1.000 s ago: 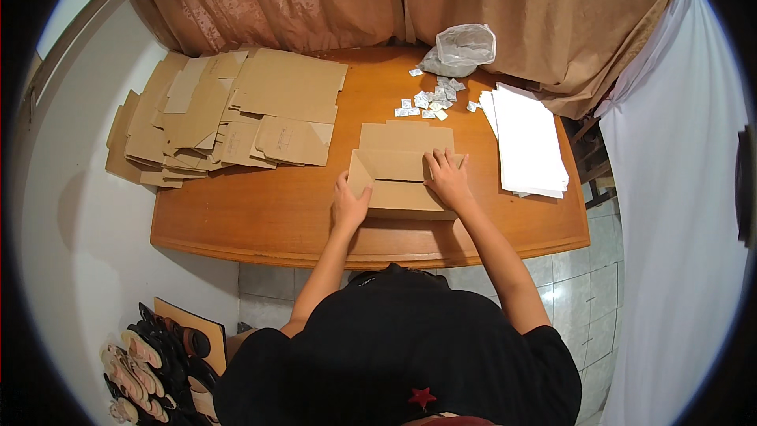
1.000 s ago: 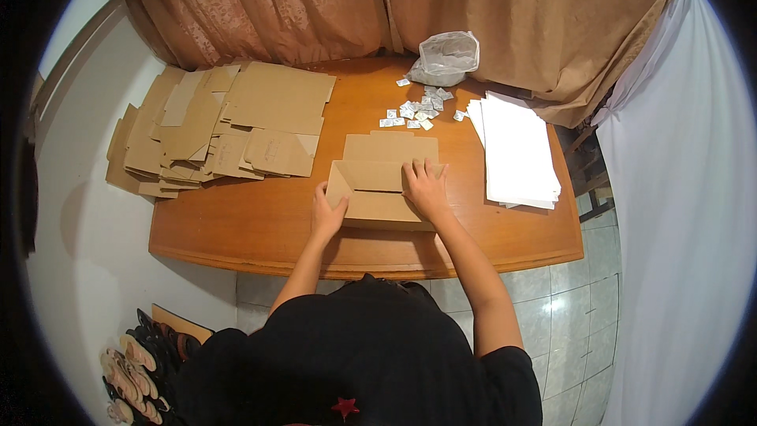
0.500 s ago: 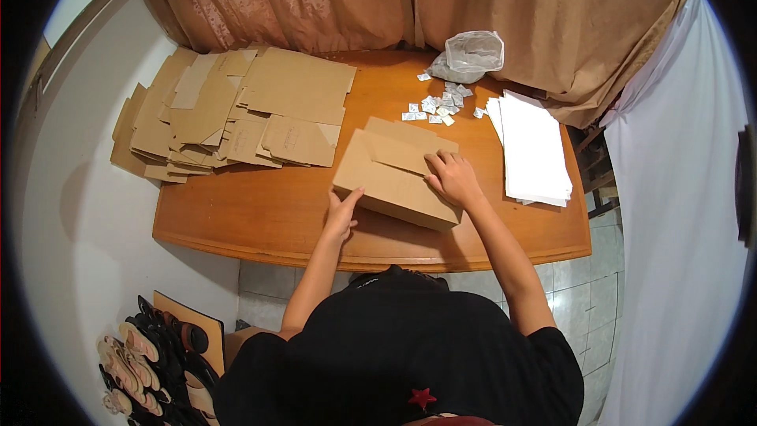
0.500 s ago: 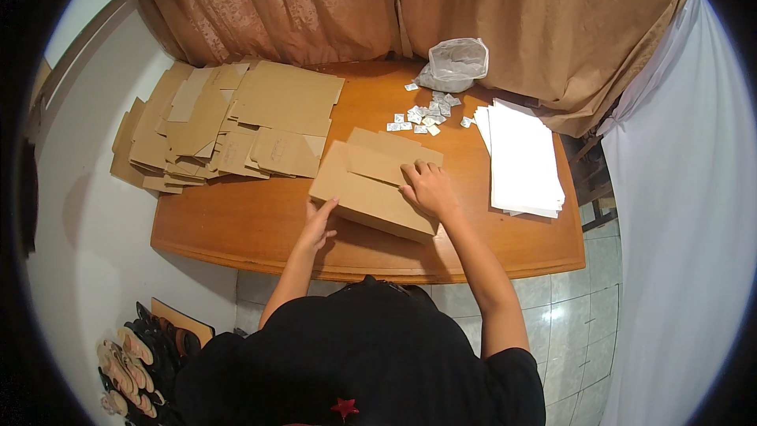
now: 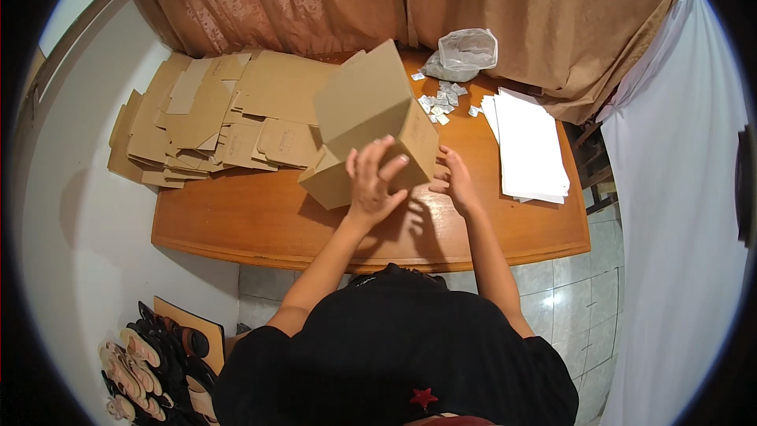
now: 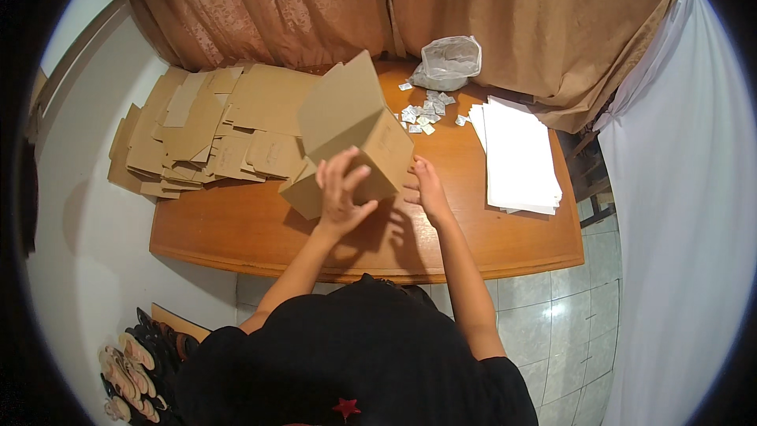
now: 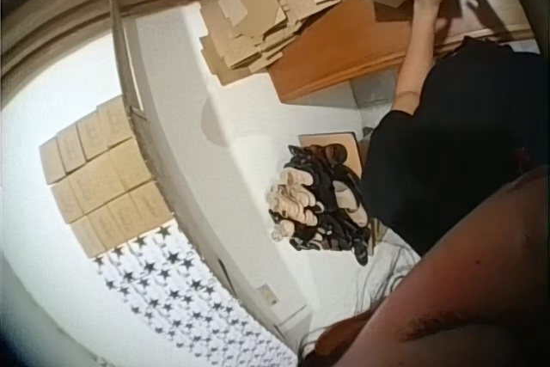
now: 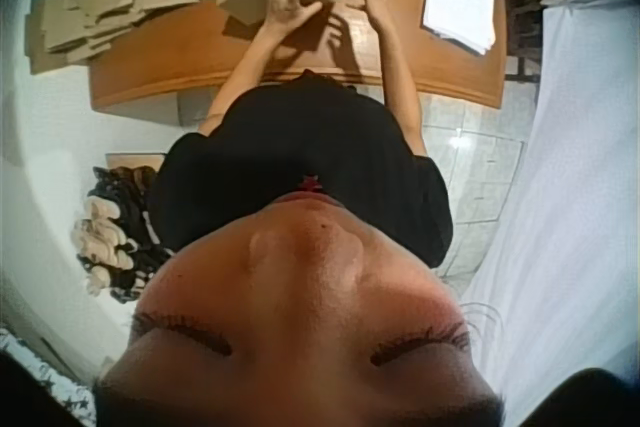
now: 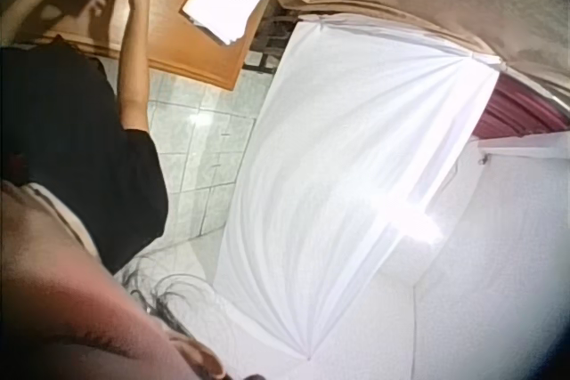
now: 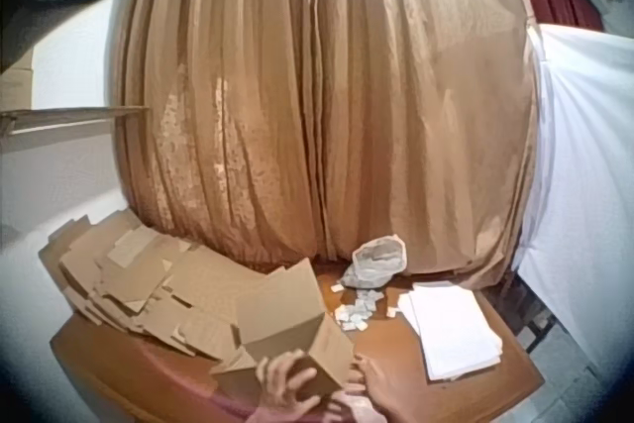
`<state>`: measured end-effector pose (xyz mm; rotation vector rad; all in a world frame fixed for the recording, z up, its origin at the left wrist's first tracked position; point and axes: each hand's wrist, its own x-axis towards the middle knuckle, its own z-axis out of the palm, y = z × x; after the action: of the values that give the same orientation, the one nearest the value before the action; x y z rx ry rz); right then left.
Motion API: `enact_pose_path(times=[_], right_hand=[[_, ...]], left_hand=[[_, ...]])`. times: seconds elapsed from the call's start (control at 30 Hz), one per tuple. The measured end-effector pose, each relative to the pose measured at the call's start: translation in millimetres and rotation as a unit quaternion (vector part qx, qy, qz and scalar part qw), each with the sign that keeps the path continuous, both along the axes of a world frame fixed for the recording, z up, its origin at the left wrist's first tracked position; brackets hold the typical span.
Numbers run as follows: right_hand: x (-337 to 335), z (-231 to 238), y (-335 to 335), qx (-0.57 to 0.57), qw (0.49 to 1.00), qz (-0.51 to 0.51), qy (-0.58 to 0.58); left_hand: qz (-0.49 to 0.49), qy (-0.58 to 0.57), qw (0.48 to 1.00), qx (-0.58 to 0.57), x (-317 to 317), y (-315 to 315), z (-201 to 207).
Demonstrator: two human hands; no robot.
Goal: Fold flat cardboard into shoe boxes and store them on a high shelf.
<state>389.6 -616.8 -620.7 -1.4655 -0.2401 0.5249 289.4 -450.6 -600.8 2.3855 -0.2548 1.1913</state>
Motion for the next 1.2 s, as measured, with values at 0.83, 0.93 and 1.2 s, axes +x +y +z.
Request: enact_pose_path(times=[0.83, 0.93, 1.2], right_hand=[[32.5, -143.3, -86.4, -0.064, 0.975, -0.211, -0.017], [34.8, -126.7, -108.1, -0.167, 0.935, -0.246, -0.191], [52.5, -111.1, -158.6, -0.531, 0.718, -0.263, -0.365]], left_hand=[[-0.05, 0.282, 0.958, 0.007, 42.9, -52.7, -63.3], [-0.097, 0.281, 0.955, 0.004, 60.1, -76.9, -63.3], [-0.214, 0.276, 0.937, 0.005, 103.9, -142.4, -59.7]])
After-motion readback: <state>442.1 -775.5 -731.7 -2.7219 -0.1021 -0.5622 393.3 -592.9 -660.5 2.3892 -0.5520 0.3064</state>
